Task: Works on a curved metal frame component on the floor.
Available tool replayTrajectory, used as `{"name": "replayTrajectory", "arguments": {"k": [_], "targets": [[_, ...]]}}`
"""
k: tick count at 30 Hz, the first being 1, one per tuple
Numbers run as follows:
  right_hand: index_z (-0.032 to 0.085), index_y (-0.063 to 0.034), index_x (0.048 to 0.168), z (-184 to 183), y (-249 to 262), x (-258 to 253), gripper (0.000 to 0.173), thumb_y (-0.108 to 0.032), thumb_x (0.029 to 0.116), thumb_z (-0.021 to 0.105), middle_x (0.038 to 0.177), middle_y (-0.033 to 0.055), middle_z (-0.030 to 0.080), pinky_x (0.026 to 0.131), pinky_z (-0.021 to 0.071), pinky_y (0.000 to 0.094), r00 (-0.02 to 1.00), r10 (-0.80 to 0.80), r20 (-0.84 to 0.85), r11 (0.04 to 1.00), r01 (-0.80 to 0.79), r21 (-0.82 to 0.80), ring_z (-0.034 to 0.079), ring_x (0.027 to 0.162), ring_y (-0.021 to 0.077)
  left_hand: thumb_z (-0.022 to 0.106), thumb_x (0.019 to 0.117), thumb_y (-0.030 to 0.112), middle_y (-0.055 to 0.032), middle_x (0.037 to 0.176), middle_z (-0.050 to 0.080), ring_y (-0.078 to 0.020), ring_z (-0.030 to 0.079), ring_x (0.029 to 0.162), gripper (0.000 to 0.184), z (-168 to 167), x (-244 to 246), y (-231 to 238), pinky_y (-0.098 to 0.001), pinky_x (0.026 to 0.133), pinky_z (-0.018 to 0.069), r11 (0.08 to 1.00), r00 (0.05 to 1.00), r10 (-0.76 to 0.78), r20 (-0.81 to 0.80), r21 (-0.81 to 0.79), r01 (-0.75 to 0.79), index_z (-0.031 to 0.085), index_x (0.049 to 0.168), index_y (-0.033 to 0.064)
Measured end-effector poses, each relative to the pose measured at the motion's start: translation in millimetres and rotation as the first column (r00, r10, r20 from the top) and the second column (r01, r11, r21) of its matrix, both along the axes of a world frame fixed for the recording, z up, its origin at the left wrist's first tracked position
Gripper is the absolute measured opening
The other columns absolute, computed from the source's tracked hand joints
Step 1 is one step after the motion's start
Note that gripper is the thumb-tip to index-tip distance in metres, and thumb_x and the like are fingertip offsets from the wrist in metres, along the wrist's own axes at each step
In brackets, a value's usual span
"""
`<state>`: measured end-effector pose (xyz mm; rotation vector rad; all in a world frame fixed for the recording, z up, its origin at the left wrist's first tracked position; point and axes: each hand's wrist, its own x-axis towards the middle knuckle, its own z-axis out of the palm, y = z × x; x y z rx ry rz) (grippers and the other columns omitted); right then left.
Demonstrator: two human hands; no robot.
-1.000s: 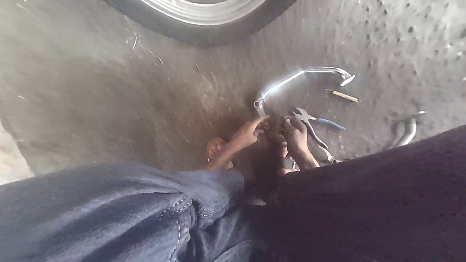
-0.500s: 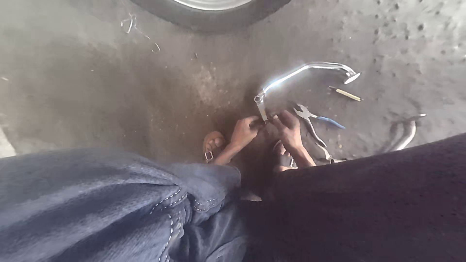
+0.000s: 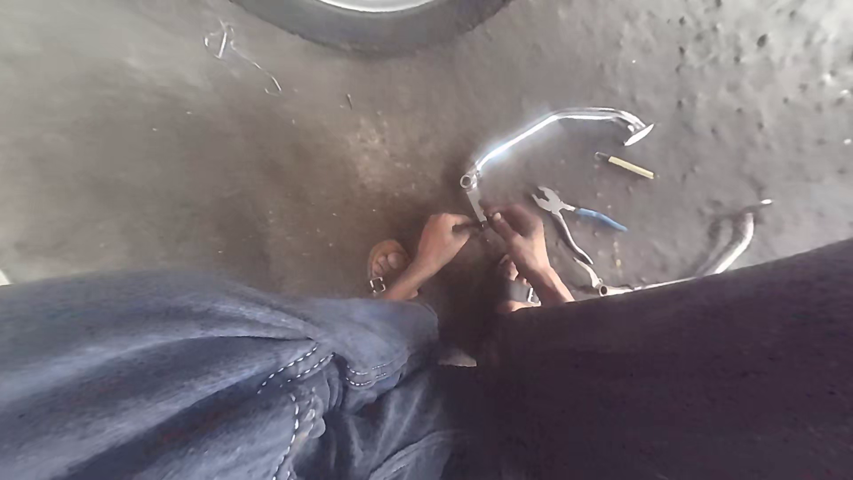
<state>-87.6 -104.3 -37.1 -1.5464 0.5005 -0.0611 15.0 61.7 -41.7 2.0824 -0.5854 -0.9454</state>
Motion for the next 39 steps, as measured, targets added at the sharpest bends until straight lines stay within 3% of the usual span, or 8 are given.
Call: {"name": "replayTrajectory", "arguments": {"k": [6, 11, 14, 21, 26, 31, 36, 39], "targets": [[0.069, 0.0003, 0.116, 2.9, -1.8, 3.4, 0.021, -0.006, 0.1025, 0.054, 0.126, 0.0101, 0.071, 0.095, 0.0582, 0.0350, 0.999, 0.052, -0.017, 0.998, -0.052, -0.029, 0.070, 0.109, 0.0168, 0.067, 0.0989, 0.021, -0.0066, 0.092, 0.074, -0.0141, 0.064, 0.063, 0.018, 8.4, -1.5, -3.6, -0.0358, 0.059, 0.0550, 0.996, 0.989, 0.080, -0.127, 0.039, -0.076, 0.079, 0.107, 0.0104], [0.070, -0.0006, 0.113, 4.1, -1.9, 1.8, 0.019, -0.006, 0.1010, 0.055, 0.126, 0.0100, 0.071, 0.093, 0.0583, 0.0333, 0.997, 0.074, -0.010, 0.995, -0.074, -0.067, 0.070, 0.109, 0.0154, 0.069, 0.0971, 0.023, -0.0065, 0.091, 0.074, -0.0170, 0.067, 0.072, 0.015, 7.3, -5.7, -0.5, -0.0412, 0.068, 0.0564, 0.995, 0.990, 0.102, -0.098, 0.004, -0.102, 0.079, 0.102, 0.0122], [0.070, -0.0004, 0.115, 5.7, -4.7, 2.6, 0.021, -0.005, 0.1013, 0.054, 0.128, 0.0103, 0.070, 0.095, 0.0576, 0.0327, 0.996, 0.094, -0.008, 0.994, -0.094, -0.052, 0.069, 0.112, 0.0157, 0.069, 0.0968, 0.020, -0.0061, 0.098, 0.076, -0.0179, 0.072, 0.090, 0.016, 4.5, -3.0, -2.6, -0.0450, 0.085, 0.0581, 0.996, 0.991, 0.090, -0.101, -0.006, -0.091, 0.079, 0.104, 0.0111], [0.069, -0.0003, 0.114, 4.5, -8.5, 3.3, 0.019, -0.005, 0.1016, 0.055, 0.123, 0.0088, 0.072, 0.091, 0.0582, 0.0301, 0.993, 0.100, -0.060, 0.993, -0.103, -0.061, 0.070, 0.104, 0.0119, 0.071, 0.0953, 0.019, -0.0069, 0.094, 0.076, -0.0157, 0.070, 0.080, 0.015, -1.1, -0.4, -5.1, -0.0406, 0.077, 0.0581, 0.994, 0.983, 0.103, -0.150, -0.012, -0.106, 0.080, 0.104, 0.0092], [0.070, -0.0019, 0.112, 11.8, -18.1, 9.4, 0.018, -0.006, 0.1019, 0.056, 0.119, 0.0068, 0.073, 0.088, 0.0585, 0.0272, 0.982, 0.168, -0.082, 0.982, -0.175, -0.074, 0.071, 0.100, 0.0087, 0.073, 0.0946, 0.019, -0.0068, 0.093, 0.077, -0.0161, 0.072, 0.088, 0.013, -10.4, 7.0, -4.0, -0.0431, 0.088, 0.0579, 0.997, 0.994, 0.025, -0.106, -0.068, -0.032, 0.080, 0.098, 0.0083], [0.070, -0.0026, 0.114, 9.3, -19.0, 7.3, 0.019, -0.008, 0.1023, 0.057, 0.114, 0.0066, 0.074, 0.087, 0.0587, 0.0303, 0.979, 0.170, -0.115, 0.979, -0.181, -0.092, 0.070, 0.097, 0.0108, 0.068, 0.0975, 0.012, -0.0130, 0.102, 0.074, -0.0250, 0.070, 0.091, 0.015, 6.9, -8.2, 9.1, -0.0469, 0.084, 0.0573, 0.989, 0.988, 0.082, -0.130, -0.110, -0.097, 0.077, 0.109, 0.0070], [0.070, -0.0011, 0.114, 10.8, -19.7, 6.3, 0.021, -0.007, 0.1018, 0.054, 0.125, 0.0104, 0.071, 0.097, 0.0576, 0.0366, 0.987, 0.149, -0.063, 0.989, -0.148, 0.012, 0.069, 0.111, 0.0190, 0.072, 0.0946, 0.017, -0.0080, 0.100, 0.077, -0.0184, 0.073, 0.092, 0.016, -8.2, 4.6, -3.0, -0.0453, 0.089, 0.0583, 0.995, 0.982, 0.083, -0.171, -0.041, -0.091, 0.080, 0.107, 0.0092], [0.068, 0.0025, 0.114, 11.5, -19.4, -0.5, 0.018, -0.005, 0.1007, 0.057, 0.115, 0.0133, 0.073, 0.095, 0.0595, 0.0427, 0.991, 0.023, -0.129, 0.995, -0.010, 0.099, 0.071, 0.105, 0.0235, 0.073, 0.0947, 0.020, -0.0057, 0.098, 0.077, -0.0148, 0.072, 0.088, 0.017, -8.2, 3.1, -0.7, -0.0409, 0.085, 0.0591, 0.989, 0.974, 0.096, -0.207, -0.092, -0.117, 0.080, 0.106, 0.0096]]}}
